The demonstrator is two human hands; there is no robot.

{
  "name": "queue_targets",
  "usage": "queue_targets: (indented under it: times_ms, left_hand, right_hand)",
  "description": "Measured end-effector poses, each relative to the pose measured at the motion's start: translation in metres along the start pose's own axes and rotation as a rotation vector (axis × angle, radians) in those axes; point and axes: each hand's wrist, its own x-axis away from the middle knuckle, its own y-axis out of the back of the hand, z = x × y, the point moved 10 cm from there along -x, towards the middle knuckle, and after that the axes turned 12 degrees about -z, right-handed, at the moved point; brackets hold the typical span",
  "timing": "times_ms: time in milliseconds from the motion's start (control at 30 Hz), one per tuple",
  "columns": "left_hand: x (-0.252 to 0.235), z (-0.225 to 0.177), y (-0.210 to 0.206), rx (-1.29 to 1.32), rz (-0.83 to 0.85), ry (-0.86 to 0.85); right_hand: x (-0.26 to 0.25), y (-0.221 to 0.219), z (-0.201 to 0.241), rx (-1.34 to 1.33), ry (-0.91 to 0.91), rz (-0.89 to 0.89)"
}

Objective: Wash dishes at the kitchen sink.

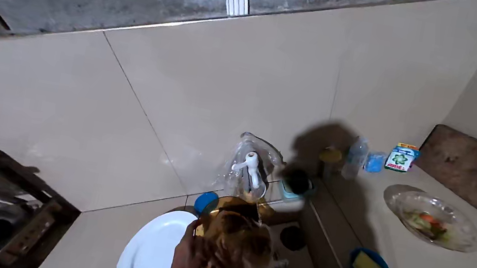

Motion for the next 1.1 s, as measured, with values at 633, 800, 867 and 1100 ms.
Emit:
queue_targets:
  times_ms: [633,800,867,1100]
  left_hand:
    - [0.008,0.024,-0.012,0.172,0.064,0.031]
    - [0.002,0.022,-0.015,0.233,0.029,0.019]
    - [-0.002,0.041,0.0,0.262,0.054,0.089]
    - [0.015,0.017,-0.027,0.185,0.034,0.017]
  right_hand:
    - [-0.054,0.026,-0.088,0.589,0.183,-0.085]
    - [-0.006,0.003,-0.021,0.24,0.317,0.229]
    - [0.016,0.025,-0.039,0.249,0.346,0.226]
    - [-0.063,0.03,-0.083,0.551,0.187,-0.012]
